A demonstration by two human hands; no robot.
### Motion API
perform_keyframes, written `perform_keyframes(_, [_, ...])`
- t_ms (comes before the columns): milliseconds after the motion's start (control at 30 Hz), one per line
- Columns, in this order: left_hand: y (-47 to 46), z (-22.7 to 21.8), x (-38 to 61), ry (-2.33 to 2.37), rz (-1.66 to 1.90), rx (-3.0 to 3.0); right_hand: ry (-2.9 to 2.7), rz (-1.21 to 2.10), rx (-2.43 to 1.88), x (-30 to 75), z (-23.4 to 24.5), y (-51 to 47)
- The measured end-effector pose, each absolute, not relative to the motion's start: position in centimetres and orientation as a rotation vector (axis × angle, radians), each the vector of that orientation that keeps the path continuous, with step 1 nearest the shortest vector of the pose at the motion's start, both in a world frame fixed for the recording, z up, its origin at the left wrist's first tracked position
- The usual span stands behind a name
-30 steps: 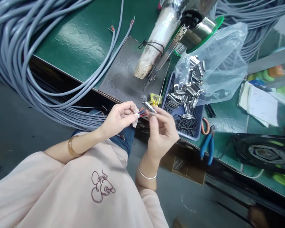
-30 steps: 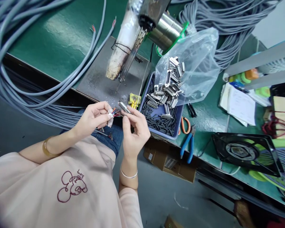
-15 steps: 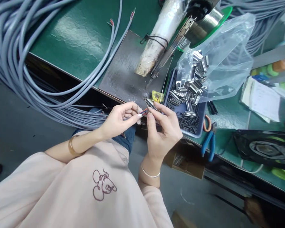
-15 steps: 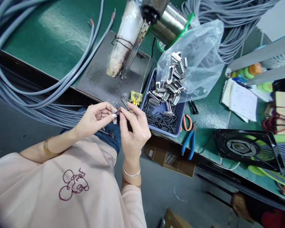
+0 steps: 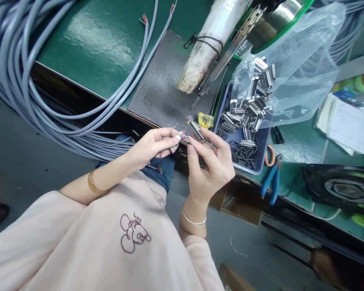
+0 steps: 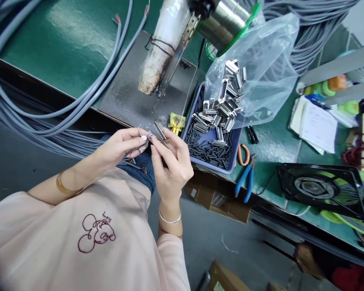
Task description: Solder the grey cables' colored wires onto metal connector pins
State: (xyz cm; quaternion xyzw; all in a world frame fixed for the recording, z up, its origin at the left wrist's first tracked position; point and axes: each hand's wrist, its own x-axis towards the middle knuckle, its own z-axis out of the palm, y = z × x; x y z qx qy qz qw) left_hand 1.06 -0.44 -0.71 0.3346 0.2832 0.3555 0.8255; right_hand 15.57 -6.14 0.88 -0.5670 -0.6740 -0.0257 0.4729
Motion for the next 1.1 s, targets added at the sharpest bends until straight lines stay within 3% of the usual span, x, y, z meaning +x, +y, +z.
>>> perform_keyframes(267, [-0.5, -0.8, 1.3, 0.611, 0.806, 0.628, -1.688, -0.085, -1.369, 15.6, 0.8, -6.4])
perform_keyframes(533, [0.4, 1.1, -0.2, 0.849, 1.071, 0.700, -1.320, -0.216, -1.245, 17.2, 0.6, -5.7])
perform_keyframes(700, [1.4, 1.6, -2.0, 0.743, 1.229, 0.723, -1.339, -0.137, -1.289, 17.6, 1.5, -5.9])
perform_keyframes(900, [0.9, 0.8, -1.6, 0.707, 1.271, 0.853, -1.673, -0.232, -1.399, 16.4, 1.6, -6.2])
perform_keyframes(1100, [-0.6, 0.5, -0.1, 0.788, 1.035, 0.925, -1.832, -0.107, -1.538, 15.6, 0.7, -6.1])
